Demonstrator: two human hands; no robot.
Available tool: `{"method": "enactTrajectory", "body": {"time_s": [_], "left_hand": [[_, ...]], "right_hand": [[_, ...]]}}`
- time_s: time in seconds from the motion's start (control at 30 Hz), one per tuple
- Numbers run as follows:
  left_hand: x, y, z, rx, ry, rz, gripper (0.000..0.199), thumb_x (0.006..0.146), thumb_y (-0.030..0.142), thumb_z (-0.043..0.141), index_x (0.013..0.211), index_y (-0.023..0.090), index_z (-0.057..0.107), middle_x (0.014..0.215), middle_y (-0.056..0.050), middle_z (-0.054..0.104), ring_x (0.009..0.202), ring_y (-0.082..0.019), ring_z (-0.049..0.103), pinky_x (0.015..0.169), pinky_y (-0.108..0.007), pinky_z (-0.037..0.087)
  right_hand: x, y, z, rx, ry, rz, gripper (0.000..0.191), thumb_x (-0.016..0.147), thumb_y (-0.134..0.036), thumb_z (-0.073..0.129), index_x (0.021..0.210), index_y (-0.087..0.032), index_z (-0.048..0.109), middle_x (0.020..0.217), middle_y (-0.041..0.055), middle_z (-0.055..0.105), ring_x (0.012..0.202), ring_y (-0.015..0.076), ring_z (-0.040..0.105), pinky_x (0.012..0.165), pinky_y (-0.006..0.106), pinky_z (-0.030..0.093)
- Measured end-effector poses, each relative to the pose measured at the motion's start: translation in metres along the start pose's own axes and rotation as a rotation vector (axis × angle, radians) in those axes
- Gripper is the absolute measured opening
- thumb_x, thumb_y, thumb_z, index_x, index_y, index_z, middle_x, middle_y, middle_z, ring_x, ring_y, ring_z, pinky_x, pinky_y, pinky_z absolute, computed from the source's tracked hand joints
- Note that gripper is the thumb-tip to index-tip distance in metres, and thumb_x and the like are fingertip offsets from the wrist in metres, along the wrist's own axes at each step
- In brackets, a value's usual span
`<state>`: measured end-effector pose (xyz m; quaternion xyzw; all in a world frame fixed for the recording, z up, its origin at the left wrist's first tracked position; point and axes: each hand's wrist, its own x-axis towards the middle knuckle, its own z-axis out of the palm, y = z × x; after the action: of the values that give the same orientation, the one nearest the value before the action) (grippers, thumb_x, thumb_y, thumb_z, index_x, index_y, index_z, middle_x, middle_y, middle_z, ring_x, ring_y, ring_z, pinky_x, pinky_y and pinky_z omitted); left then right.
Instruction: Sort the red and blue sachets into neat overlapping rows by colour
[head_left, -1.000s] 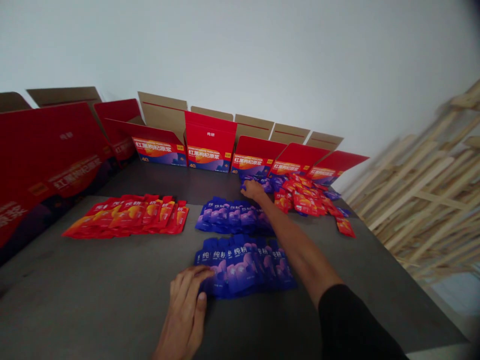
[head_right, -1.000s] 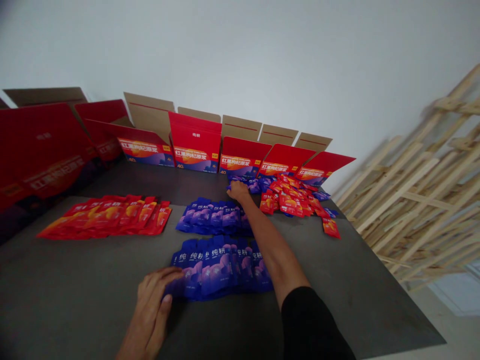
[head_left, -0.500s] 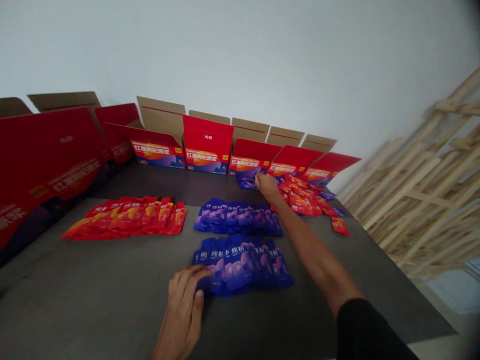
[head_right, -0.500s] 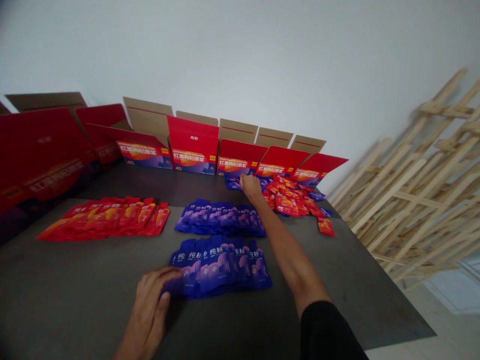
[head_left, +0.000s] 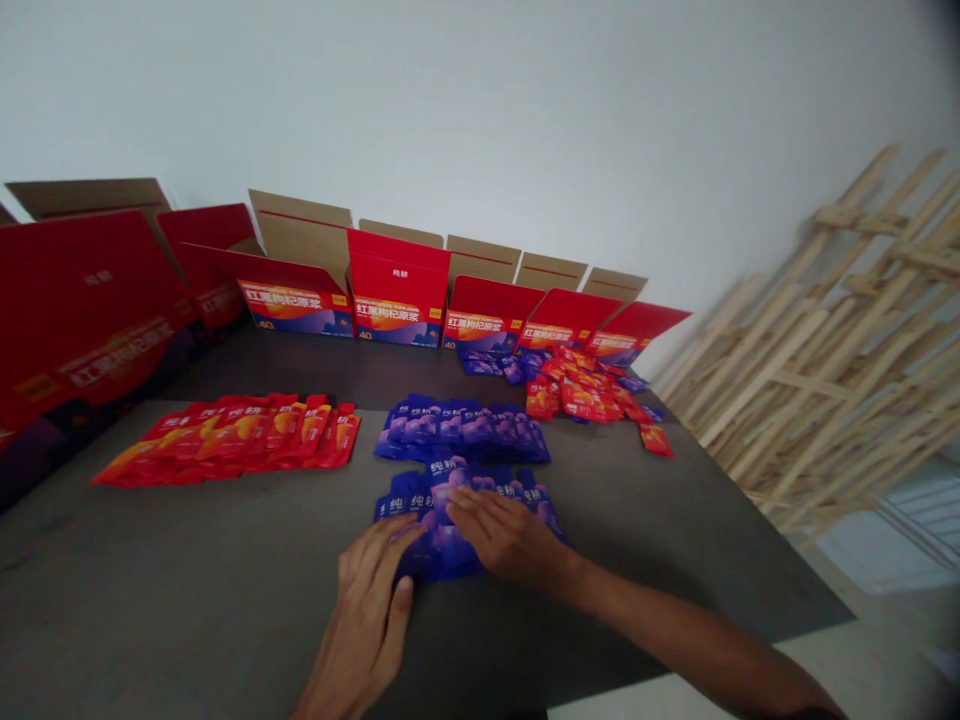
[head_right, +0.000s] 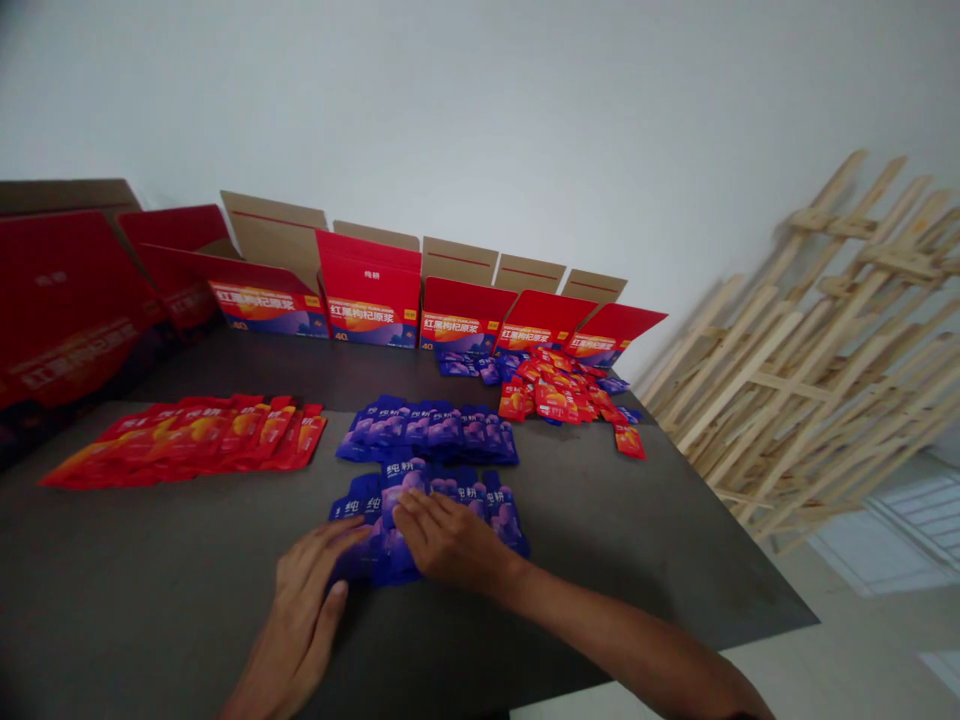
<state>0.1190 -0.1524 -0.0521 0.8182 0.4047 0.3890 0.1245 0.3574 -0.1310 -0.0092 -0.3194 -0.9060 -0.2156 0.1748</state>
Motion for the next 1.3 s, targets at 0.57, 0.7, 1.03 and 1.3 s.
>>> {"method": "enactTrajectory", "body": {"time_s": [0.57,0.7,1.03,1.3], "left_hand": [[0.002,-0.002,0.006,0.076,-0.167,0.002,0.049,0.102,0.026,0.040,0.151,0.024,0.045,0.139,-0.012,0.064,0.132,-0.027,0.056,0.110,-0.051,0.041],[0.002,-0.002,0.006,0.079,-0.148,0.027,0.048,0.103,0.027,0.041,0.150,0.024,0.045,0.137,-0.012,0.065,0.131,-0.027,0.057,0.109,-0.050,0.041],[0.003,-0.002,0.006,0.074,-0.154,0.021,0.045,0.103,0.028,0.041,0.148,0.024,0.048,0.137,-0.011,0.064,0.130,-0.026,0.056,0.109,-0.050,0.042],[0.004,-0.001,0.004,0.065,-0.143,0.040,0.047,0.103,0.026,0.042,0.149,0.025,0.045,0.137,-0.009,0.064,0.129,-0.025,0.057,0.110,-0.048,0.042]], "right_hand": [[0.001,-0.021,0.011,0.176,-0.153,0.000,0.027,0.101,-0.035,0.058,0.117,-0.014,0.064,0.120,0.0130,0.071,0.118,0.0255,0.061,0.103,0.041,0.045],[0.001,-0.016,0.012,0.230,-0.116,0.096,0.028,0.100,-0.033,0.058,0.122,-0.016,0.063,0.121,0.0119,0.071,0.116,0.0242,0.061,0.101,0.040,0.045],[-0.003,-0.016,0.017,0.231,-0.111,0.100,0.022,0.100,-0.028,0.057,0.118,-0.016,0.064,0.122,0.0103,0.070,0.111,0.0233,0.061,0.100,0.039,0.045],[-0.004,-0.026,0.011,0.258,-0.134,0.098,0.020,0.100,-0.027,0.055,0.115,-0.017,0.063,0.117,0.0086,0.070,0.108,0.0228,0.060,0.101,0.039,0.043]]}}
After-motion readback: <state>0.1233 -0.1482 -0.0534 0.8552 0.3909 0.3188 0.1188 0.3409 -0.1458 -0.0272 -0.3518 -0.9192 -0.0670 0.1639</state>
